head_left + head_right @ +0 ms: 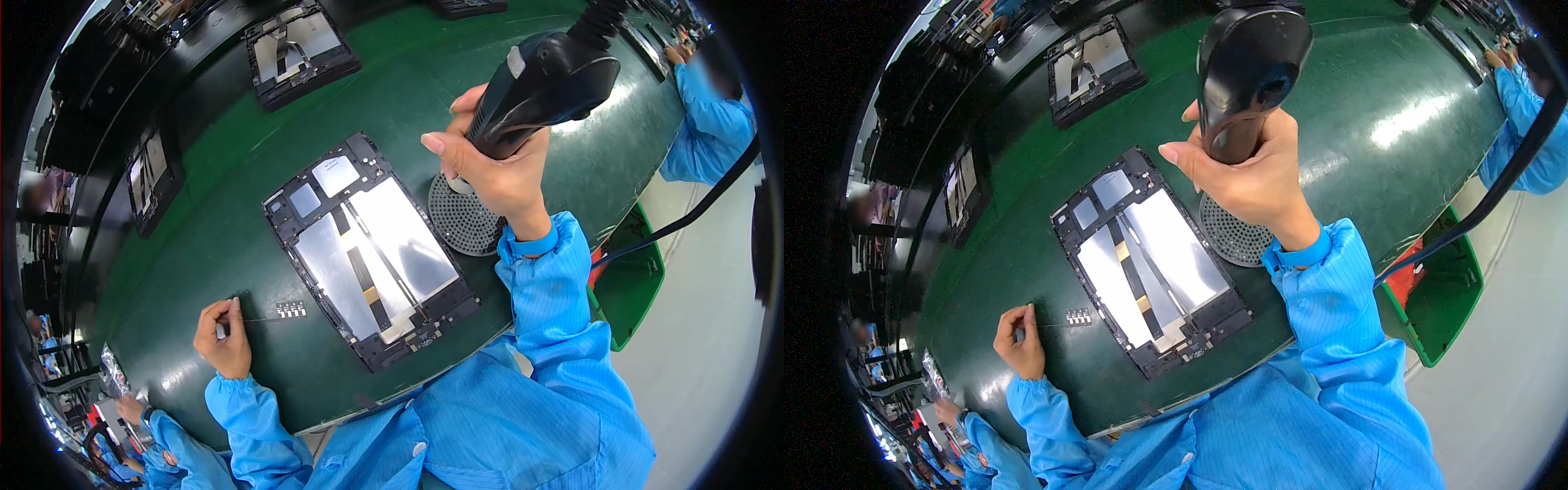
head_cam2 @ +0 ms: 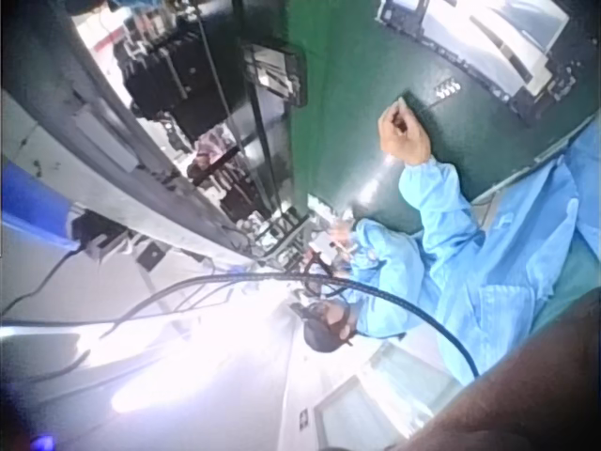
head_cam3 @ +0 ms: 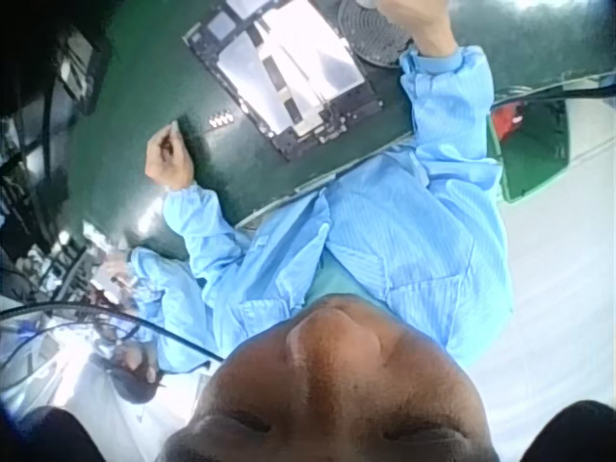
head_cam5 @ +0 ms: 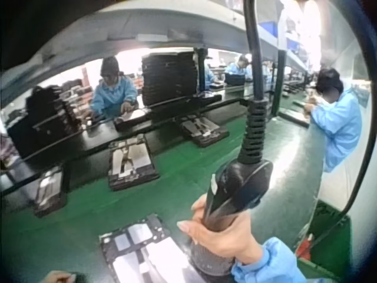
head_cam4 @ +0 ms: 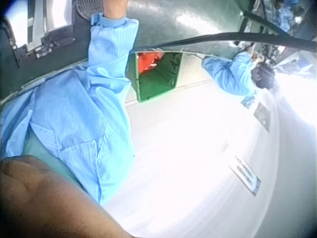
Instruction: The recorder is assembling tablet components on a factory line, using an electric screwdriver to fasten parts.
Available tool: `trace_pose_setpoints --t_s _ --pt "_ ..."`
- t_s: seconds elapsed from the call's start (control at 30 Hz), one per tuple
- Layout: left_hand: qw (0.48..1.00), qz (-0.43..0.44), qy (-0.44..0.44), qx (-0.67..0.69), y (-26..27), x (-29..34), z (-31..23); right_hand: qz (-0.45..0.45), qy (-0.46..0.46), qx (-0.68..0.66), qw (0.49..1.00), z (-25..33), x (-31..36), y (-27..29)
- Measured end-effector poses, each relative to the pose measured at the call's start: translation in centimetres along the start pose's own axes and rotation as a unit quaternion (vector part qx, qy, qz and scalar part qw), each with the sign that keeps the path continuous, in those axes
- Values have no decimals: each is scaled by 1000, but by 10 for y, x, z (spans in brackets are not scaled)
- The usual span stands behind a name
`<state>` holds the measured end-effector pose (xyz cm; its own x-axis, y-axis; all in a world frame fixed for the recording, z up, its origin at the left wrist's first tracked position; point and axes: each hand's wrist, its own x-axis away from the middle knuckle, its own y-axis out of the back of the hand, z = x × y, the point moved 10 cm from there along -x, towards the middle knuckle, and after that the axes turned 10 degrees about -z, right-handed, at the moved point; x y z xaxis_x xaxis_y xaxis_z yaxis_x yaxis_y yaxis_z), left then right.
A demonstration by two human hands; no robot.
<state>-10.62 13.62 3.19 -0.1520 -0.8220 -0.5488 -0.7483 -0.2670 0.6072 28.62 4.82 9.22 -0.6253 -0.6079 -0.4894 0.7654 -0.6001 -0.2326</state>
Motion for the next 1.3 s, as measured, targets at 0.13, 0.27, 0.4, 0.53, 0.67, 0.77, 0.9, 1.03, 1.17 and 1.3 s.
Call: trace_pose_setpoints --t_s 0.13,0.27,0.4,0.53,0.67,0.77,0.9,1.03,1.17,1.3 --pt "999 -2 0 40 5 -5 -19 3 -8 11 1000 -2 0 3" --pt "994 9 75 80 1 8 -22 11 -20 0 1000 -5 3 -7" --pt "917 166 284 226 -45 20 -24 -39 8 46 998 9 3 8" --pt "851 214 348 330 -72 38 -27 -38 37 19 998 16 6 15" --pt "860 186 339 334 -79 37 -32 1 58 28 998 15 4 9" --pt "862 174 329 344 -79 25 -31 6 66 34 997 19 8 1" --pt "883 163 289 331 -85 14 -35 11 72 29 997 23 10 -2" --pt "893 168 289 303 -86 8 -32 4 69 24 997 25 12 -2" --pt "879 213 296 308 -96 6 -31 11 72 25 997 22 10 -1" --pt "861 248 309 320 -106 2 -29 16 79 18 997 16 4 -1"
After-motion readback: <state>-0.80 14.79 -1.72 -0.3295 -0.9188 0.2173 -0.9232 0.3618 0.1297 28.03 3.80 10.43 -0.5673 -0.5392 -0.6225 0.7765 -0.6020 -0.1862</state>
